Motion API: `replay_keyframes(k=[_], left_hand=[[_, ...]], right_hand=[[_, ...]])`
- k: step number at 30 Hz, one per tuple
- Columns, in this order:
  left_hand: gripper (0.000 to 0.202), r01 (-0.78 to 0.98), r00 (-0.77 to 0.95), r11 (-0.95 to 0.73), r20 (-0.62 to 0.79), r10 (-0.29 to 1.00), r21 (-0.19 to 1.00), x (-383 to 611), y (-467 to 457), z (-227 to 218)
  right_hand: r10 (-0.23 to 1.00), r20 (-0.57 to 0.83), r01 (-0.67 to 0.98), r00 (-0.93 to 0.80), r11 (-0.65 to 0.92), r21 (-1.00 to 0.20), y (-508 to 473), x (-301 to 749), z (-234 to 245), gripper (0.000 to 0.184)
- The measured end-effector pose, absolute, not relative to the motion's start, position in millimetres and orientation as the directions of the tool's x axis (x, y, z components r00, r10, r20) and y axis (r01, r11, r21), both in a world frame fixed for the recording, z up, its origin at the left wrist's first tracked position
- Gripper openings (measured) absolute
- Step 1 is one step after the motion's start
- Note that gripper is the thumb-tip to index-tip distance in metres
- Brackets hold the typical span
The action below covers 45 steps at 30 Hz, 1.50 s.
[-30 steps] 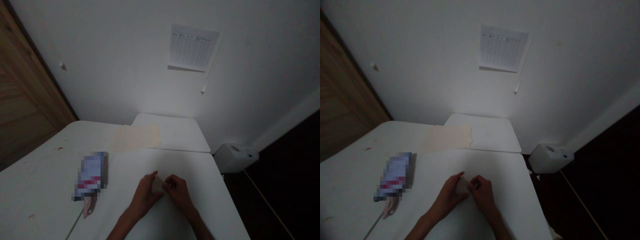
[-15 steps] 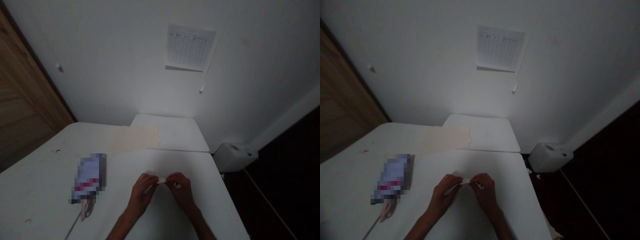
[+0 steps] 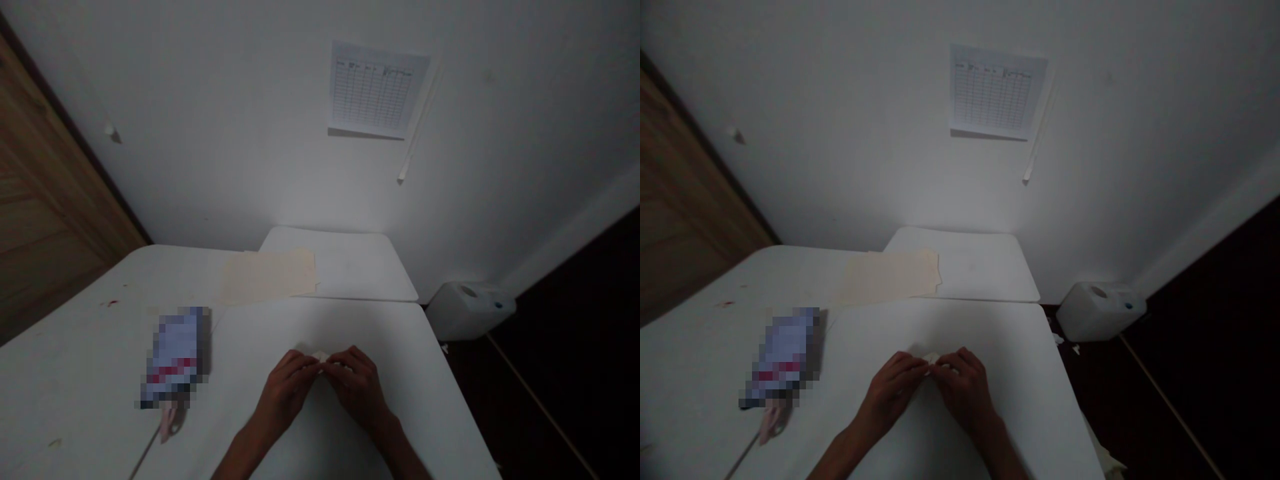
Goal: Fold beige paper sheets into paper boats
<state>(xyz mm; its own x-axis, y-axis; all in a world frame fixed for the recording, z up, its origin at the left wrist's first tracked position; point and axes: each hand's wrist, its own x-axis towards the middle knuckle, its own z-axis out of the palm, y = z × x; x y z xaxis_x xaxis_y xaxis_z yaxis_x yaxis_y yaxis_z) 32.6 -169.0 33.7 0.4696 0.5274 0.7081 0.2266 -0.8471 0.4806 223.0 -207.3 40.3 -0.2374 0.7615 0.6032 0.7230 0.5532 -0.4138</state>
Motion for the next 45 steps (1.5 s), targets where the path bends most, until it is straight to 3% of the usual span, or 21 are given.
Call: replay_keyframes(k=[10,20,28,36,45], left_hand=[[0.030,0.183,0.450,-0.846,0.723,0.524,0.500,33,-169,43],[0.022,0.233,0.322,-0.778,0.708,0.628,0.584,29,-172,44],[0.012,0.290,0.254,-0.687,0.638,0.727,0.667,29,-176,35],[0.015,0.298,0.268,-0.728,0.678,0.685,0.618,35,-178,32],[0.012,0.394,0.220,-0.613,0.577,0.786,0.685,28,-176,29]], right_hand=[[0.738,0.646,0.659,-0.194,0.586,-0.472,-206,228,36,0.018],[0.781,0.624,0.530,-0.014,0.535,-0.658,-207,238,22,0.013],[0.864,0.500,0.502,0.055,0.409,-0.762,-215,235,22,0.013],[0.855,0.516,0.643,0.050,0.368,-0.672,-214,219,31,0.014],[0.888,0.397,0.474,0.233,0.252,-0.843,-209,229,19,0.014]])
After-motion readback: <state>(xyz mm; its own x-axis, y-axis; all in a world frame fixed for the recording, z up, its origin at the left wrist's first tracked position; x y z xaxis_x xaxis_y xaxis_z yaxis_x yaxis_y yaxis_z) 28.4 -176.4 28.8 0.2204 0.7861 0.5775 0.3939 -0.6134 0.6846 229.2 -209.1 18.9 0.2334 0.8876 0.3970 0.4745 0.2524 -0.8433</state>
